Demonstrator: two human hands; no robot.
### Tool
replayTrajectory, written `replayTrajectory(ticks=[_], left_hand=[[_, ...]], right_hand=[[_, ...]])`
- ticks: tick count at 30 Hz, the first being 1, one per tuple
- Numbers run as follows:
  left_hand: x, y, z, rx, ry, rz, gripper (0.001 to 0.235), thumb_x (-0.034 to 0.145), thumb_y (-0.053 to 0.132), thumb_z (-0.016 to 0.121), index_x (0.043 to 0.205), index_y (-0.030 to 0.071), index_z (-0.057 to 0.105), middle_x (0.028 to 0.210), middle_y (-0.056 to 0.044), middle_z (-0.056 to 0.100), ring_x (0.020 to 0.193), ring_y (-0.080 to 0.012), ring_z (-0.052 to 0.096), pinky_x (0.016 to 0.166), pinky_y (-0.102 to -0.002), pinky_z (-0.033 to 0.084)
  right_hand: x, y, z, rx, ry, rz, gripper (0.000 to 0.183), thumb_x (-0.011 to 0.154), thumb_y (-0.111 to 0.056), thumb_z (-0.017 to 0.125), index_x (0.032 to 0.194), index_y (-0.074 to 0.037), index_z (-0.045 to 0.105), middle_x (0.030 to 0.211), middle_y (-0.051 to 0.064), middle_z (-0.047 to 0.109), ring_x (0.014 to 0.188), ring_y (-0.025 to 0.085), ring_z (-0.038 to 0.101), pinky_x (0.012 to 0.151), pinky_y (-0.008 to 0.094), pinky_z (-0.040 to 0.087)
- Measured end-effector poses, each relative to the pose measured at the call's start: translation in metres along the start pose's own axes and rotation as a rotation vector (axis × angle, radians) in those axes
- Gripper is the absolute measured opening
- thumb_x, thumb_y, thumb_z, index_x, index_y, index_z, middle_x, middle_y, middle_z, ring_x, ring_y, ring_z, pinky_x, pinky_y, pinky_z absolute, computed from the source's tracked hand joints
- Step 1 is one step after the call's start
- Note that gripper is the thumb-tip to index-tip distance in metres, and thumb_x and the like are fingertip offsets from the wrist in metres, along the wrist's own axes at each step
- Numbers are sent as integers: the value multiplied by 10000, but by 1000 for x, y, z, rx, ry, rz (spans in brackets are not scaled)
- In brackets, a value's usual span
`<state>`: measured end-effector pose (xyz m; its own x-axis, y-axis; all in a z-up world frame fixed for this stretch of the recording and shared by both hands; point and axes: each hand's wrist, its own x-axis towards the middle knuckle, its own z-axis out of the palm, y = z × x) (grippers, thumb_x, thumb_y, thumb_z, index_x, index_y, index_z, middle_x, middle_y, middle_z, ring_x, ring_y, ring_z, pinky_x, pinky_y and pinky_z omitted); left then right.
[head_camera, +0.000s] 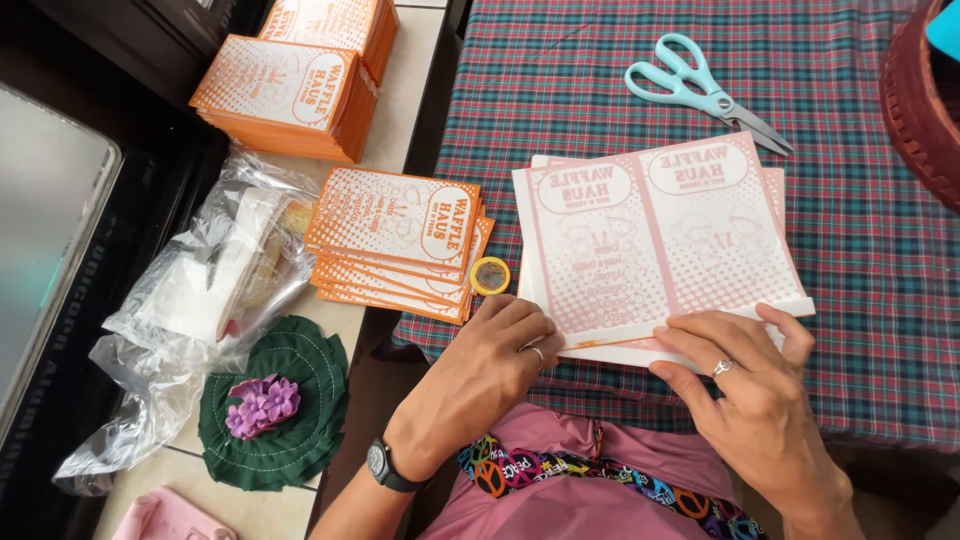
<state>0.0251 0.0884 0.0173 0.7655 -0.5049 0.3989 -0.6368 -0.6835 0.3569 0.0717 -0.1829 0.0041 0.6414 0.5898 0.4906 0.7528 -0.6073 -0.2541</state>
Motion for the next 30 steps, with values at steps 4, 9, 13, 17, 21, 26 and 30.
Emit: replayTrajectory(ticks=[4, 9, 13, 17, 21, 26, 30], left_hand=[[-1, 3, 1, 86, -31, 27, 93, 1001, 54, 553, 925, 24, 599, 911, -94, 535, 880, -306, 523, 841, -421, 423], [-9, 12, 8, 173, 57, 77, 133, 1027, -49, 486, 1003, -70, 615, 923, -126, 526, 844, -305, 519, 897, -453, 465], [-13, 16, 8, 165, 56, 89, 176, 1034, -53, 465, 1029, -97, 635, 965, -143, 544, 857, -311, 519, 889, -463, 469], [-16, 16, 8, 132, 54, 66, 186, 1042, -10, 475, 1087, -94, 634, 984, -139, 554, 914, -314, 547, 931, -475, 466], [-12, 23, 10, 143, 63, 58, 189, 1053, -12, 437, 1070, -71, 616, 949, -148, 540, 883, -317, 530, 912, -467, 466], [-2, 40, 24, 194, 125, 24, 180, 1010, -24, 439, 1053, -76, 606, 899, -151, 515, 791, -317, 505, 854, -459, 470], [9, 58, 30, 184, 245, 37, 231, 1029, -51, 414, 1052, -162, 616, 848, -182, 483, 748, -354, 470, 778, -491, 465]], right_hand=[[-2, 0, 1, -3, 3, -2, 194, 915, -225, 759, 1096, -159, 734, 1112, -28, 723, 1025, 166, 692, 1160, 453, 270], [-7, 1, 3, -9, 35, -20, 177, 894, -211, 798, 1055, -160, 745, 1101, -32, 726, 1015, 171, 679, 1166, 478, 280], [-7, 3, 4, 13, 42, -24, 163, 887, -205, 802, 1033, -154, 751, 1091, -21, 722, 1003, 170, 681, 1167, 479, 279], [-5, 3, 3, 10, 40, -29, 162, 883, -209, 807, 1023, -158, 743, 1081, -30, 714, 989, 169, 682, 1151, 485, 305], [-1, 1, 2, 32, 37, -11, 157, 875, -173, 816, 987, -144, 710, 1073, 11, 718, 1026, 197, 695, 1143, 489, 305], [14, -20, 2, -30, 131, -163, 215, 904, -217, 812, 1075, -98, 764, 1192, 91, 667, 1063, 290, 605, 962, 462, 423], [20, -29, 4, 108, 104, -285, 116, 982, 9, 598, 994, 38, 710, 968, 121, 675, 787, 290, 579, 715, 405, 498]])
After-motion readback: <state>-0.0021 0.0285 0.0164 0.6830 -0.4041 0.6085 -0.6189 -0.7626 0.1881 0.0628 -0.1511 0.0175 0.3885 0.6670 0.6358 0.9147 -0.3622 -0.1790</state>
